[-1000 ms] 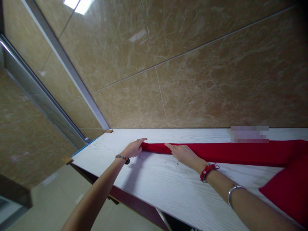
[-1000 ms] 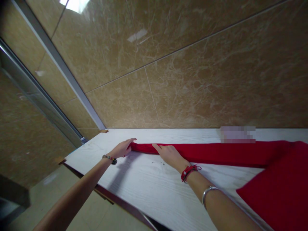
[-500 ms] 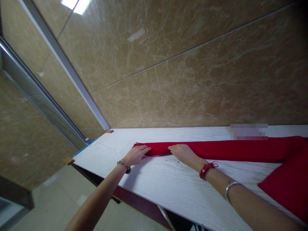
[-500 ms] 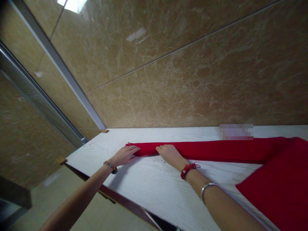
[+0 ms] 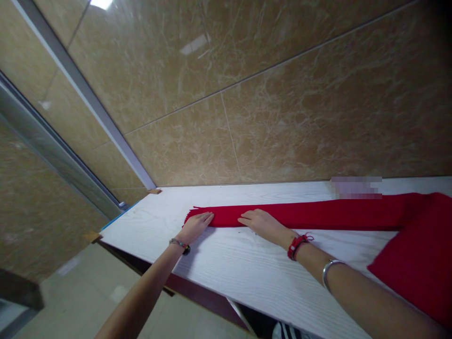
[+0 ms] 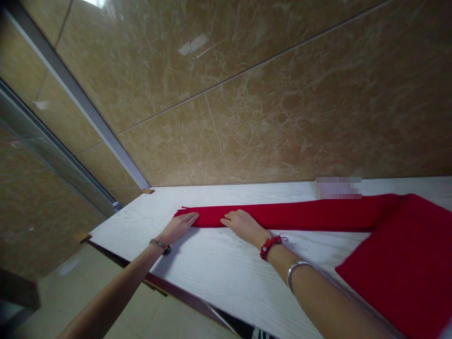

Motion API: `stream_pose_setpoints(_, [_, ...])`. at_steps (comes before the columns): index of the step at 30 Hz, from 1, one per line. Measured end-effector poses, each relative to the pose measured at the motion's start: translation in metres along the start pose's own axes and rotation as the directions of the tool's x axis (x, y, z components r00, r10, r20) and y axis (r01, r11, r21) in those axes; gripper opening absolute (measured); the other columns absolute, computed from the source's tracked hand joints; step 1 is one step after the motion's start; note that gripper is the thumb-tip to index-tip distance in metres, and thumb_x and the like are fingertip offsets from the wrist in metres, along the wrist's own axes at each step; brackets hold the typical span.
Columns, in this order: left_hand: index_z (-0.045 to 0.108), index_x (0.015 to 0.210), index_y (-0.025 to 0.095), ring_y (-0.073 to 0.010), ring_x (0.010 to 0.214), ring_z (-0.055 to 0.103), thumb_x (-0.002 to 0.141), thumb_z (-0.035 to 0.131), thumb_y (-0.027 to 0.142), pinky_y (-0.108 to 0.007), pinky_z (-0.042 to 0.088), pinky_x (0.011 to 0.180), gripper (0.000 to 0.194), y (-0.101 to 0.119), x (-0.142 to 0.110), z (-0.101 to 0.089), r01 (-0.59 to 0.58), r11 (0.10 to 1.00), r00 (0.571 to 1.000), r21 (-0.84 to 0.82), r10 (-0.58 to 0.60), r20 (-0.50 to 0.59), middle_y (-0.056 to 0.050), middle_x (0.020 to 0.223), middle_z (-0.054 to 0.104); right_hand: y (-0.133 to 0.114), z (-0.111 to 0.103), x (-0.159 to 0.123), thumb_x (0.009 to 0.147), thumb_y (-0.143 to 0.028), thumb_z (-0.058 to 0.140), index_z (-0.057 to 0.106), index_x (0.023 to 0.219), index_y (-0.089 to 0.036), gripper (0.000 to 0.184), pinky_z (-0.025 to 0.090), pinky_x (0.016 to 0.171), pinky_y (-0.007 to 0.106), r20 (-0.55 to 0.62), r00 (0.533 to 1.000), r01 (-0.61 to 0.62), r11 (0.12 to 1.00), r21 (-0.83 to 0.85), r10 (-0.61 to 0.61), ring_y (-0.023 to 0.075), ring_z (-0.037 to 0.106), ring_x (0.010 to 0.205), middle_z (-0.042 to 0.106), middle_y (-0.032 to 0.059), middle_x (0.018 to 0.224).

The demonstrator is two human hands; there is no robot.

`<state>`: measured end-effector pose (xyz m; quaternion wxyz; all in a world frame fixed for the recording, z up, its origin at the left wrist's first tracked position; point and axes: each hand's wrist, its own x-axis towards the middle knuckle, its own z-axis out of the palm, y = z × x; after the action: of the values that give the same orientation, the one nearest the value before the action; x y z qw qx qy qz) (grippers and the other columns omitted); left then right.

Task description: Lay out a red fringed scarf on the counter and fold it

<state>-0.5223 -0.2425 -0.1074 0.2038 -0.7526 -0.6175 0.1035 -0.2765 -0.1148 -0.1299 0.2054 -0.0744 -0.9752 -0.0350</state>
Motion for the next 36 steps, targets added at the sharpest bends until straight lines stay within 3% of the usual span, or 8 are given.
stream_pose_setpoints(6, [0.044,0.123,0.014,-0.0172,0.114,0.047,0.081,0.033,0.006,-0.033,0.039,0.095,0.044,-0.020,-0.021,0.006,0.112,0.992,0.993,-0.063,-0.109,0.041,-0.013,0.125,0.050,0.001,0.011,-0.004,0.082,-0.005,0.041,0.047,0.123,-0.019,0.043,0.035,0.095,0.034,0.033,0.998,0.051,0.998,0.042,-0.053,0.0170,0.041,0.119,0.050,0.0083,0.126])
stream_pose_setpoints(11, [0.030,0.133,0.020,-0.0239,0.125,0.032,0.067,0.039,0.003,-0.050,0.027,0.099,0.068,-0.022,-0.020,-0.009,0.216,0.973,0.941,-0.080,-0.186,0.282,-0.012,0.137,0.034,-0.008,0.002,-0.007,0.085,-0.009,0.039,0.044,0.125,-0.015,0.041,0.031,0.099,0.035,0.055,0.997,0.058,0.998,-0.018,-0.057,0.0162,0.035,0.122,0.046,0.0107,0.129])
stream_pose_setpoints(13, [0.023,0.136,0.022,-0.0271,0.129,0.023,0.070,0.041,0.010,-0.053,0.024,0.098,0.070,-0.014,-0.013,-0.018,0.223,0.969,0.923,-0.109,-0.174,0.344,-0.012,0.141,0.026,-0.011,-0.012,-0.014,0.087,-0.013,0.038,0.048,0.122,-0.015,0.036,0.030,0.099,0.038,0.059,0.998,0.020,0.999,-0.035,-0.018,0.0172,0.036,0.122,0.049,0.0104,0.127])
stream_pose_setpoints(17, [0.019,0.137,0.024,-0.0251,0.131,0.015,0.087,0.033,0.036,-0.047,0.024,0.100,0.054,0.031,0.024,-0.037,0.102,0.953,0.974,-0.284,-0.038,0.223,-0.010,0.143,0.021,0.007,-0.059,-0.058,0.087,-0.020,0.040,0.056,0.113,-0.013,0.031,0.034,0.097,0.035,0.066,0.989,-0.132,0.991,0.025,0.130,0.0180,0.047,0.113,0.057,0.0096,0.117])
stream_pose_setpoints(22, [0.023,0.135,0.027,-0.0262,0.131,0.016,0.089,0.023,0.047,-0.048,0.027,0.098,0.050,0.129,0.094,-0.055,-0.080,0.905,0.996,-0.417,0.092,0.007,-0.010,0.143,0.021,0.058,-0.122,-0.162,0.085,-0.014,0.039,0.058,0.110,-0.012,0.031,0.038,0.093,0.030,0.196,0.925,-0.345,0.936,0.068,0.326,0.0168,0.052,0.105,0.059,0.0098,0.112])
stream_pose_setpoints(26, [0.027,0.133,0.030,-0.0271,0.130,0.017,0.090,0.021,0.046,-0.053,0.025,0.097,0.046,0.192,0.147,-0.069,-0.218,0.860,0.976,-0.462,0.197,-0.094,-0.007,0.143,0.024,0.074,-0.138,-0.214,0.082,-0.011,0.044,0.055,0.114,-0.015,0.034,0.034,0.096,0.031,0.371,0.879,-0.337,0.941,0.041,0.298,0.0162,0.048,0.110,0.058,0.0088,0.115])
stream_pose_setpoints(32, [0.030,0.133,0.029,-0.0255,0.130,0.018,0.089,0.023,0.046,-0.054,0.019,0.100,0.047,0.227,0.184,-0.067,-0.164,0.848,0.986,-0.503,0.156,-0.059,-0.005,0.142,0.026,0.082,-0.132,-0.208,0.081,-0.011,0.048,0.054,0.110,-0.018,0.031,0.022,0.100,0.049,0.425,0.870,-0.245,0.967,-0.064,0.248,0.0187,0.046,0.109,0.057,0.0088,0.111])
stream_pose_setpoints(36, [0.033,0.131,0.031,-0.0224,0.131,0.017,0.089,0.023,0.044,-0.049,0.016,0.103,0.045,0.227,0.185,-0.059,-0.158,0.825,0.987,-0.542,0.133,-0.086,-0.001,0.141,0.027,0.082,-0.148,-0.188,0.081,-0.010,0.048,0.061,0.092,-0.013,0.017,0.036,0.092,0.039,0.419,0.885,-0.224,0.975,0.002,0.202,0.0164,0.054,0.091,0.059,0.0085,0.095])
